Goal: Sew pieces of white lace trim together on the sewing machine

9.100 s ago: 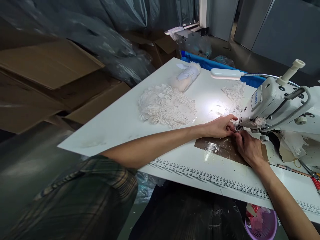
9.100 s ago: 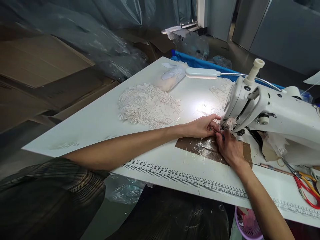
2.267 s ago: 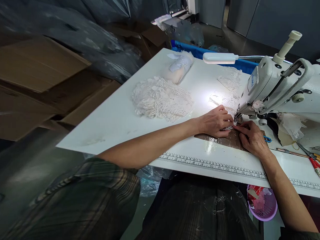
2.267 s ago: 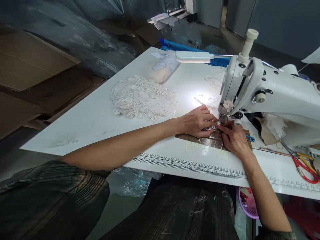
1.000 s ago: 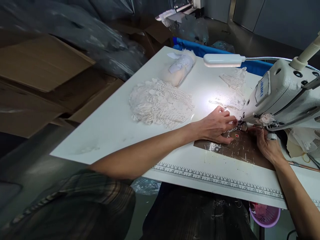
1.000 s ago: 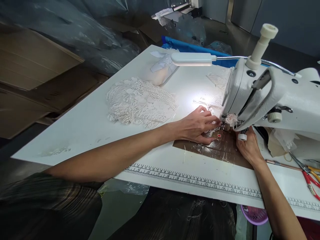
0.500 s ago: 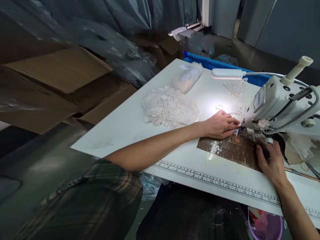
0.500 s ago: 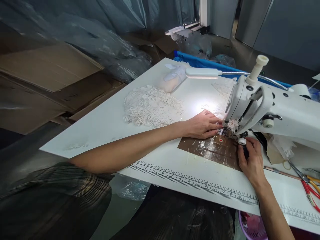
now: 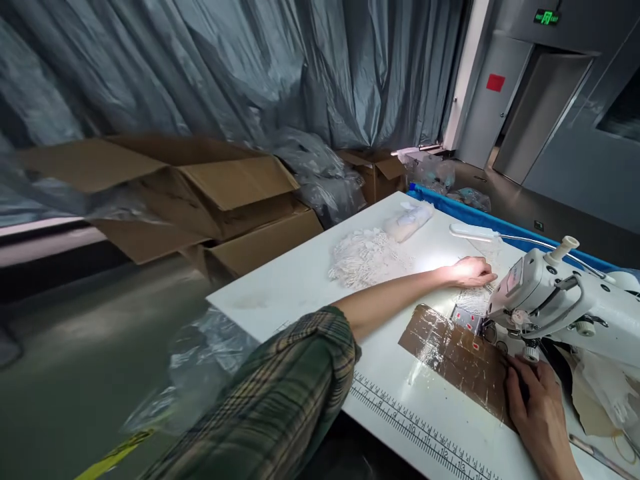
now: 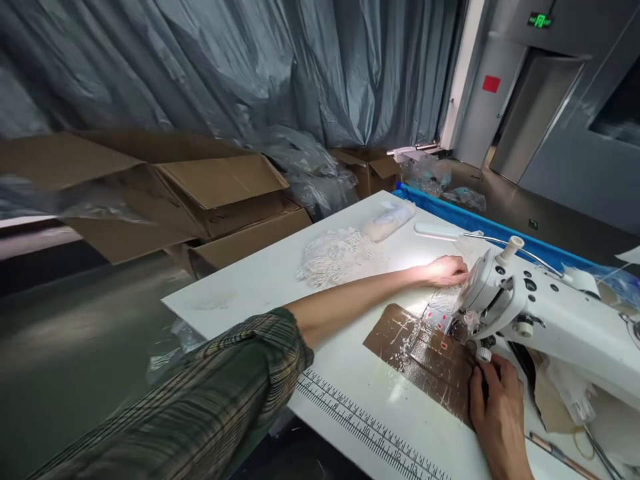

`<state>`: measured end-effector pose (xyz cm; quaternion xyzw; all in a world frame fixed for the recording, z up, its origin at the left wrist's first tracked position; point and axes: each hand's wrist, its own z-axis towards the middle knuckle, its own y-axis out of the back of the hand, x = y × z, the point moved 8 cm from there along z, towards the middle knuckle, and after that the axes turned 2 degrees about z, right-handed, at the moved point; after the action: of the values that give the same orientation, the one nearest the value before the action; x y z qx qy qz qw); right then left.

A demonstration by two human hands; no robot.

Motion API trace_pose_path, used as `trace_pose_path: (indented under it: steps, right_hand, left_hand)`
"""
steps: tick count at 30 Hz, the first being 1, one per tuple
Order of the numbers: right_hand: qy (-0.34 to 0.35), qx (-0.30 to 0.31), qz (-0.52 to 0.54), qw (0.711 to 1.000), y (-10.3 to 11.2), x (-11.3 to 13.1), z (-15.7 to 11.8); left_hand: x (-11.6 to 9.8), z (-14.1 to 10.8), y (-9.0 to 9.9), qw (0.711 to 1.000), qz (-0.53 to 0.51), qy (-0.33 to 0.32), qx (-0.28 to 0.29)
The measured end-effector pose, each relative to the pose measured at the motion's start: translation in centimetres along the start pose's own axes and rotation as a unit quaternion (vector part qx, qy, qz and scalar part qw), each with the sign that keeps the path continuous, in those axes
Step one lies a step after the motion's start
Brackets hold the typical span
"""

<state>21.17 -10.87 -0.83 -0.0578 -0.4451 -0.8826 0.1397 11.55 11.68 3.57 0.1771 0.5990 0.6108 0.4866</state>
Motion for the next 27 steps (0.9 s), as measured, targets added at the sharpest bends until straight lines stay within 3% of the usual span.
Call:
trace_pose_path:
  steps: [4, 8, 10, 13, 16, 19, 22, 25, 27]
  right_hand:
    - [0.019, 0.01, -0.015, 1.0, -0.4, 0.0, 0.0]
    - [0.054, 0.003, -0.04, 0.998, -0.3, 0.6, 0.1]
    - [0.064, 0.006, -0.053, 0.997, -0.3, 0.7, 0.2]
    - [0.074, 0.012, -0.068, 0.995, -0.4, 0.7, 0.2]
    - [0.075, 0.019, -0.08, 0.994, -0.4, 0.7, 0.2]
    - [0.076, 0.021, -0.089, 0.993, -0.3, 0.9, 0.2]
    - [0.076, 0.02, -0.089, 0.993, -0.2, 1.1, 0.2]
    - [0.07, 0.017, -0.086, 0.994, -0.1, 1.2, 0.3]
    - [0.068, 0.014, -0.084, 0.994, 0.0, 1.3, 0.4]
  left_hand:
    - [-1.1, -2.4, -0.3, 0.997, 0.059, -0.011, 0.04]
    - [-2.5, -8.3, 0.9, 0.991, 0.109, -0.038, 0.064]
    - [-2.8, -11.6, 2.5, 0.988, 0.138, -0.049, 0.041]
    - [-1.1, -16.0, 5.4, 0.984, 0.176, 0.013, 0.011]
    - [2.2, -19.3, 7.2, 0.971, 0.204, 0.122, 0.018]
    - [4.6, -21.1, 7.4, 0.966, 0.183, 0.18, 0.028]
    - [5.2, -21.5, 7.2, 0.966, 0.165, 0.198, 0.017]
    - [3.6, -21.2, 7.5, 0.973, 0.139, 0.185, -0.011]
    - [1.6, -20.6, 7.5, 0.987, 0.074, 0.143, -0.016]
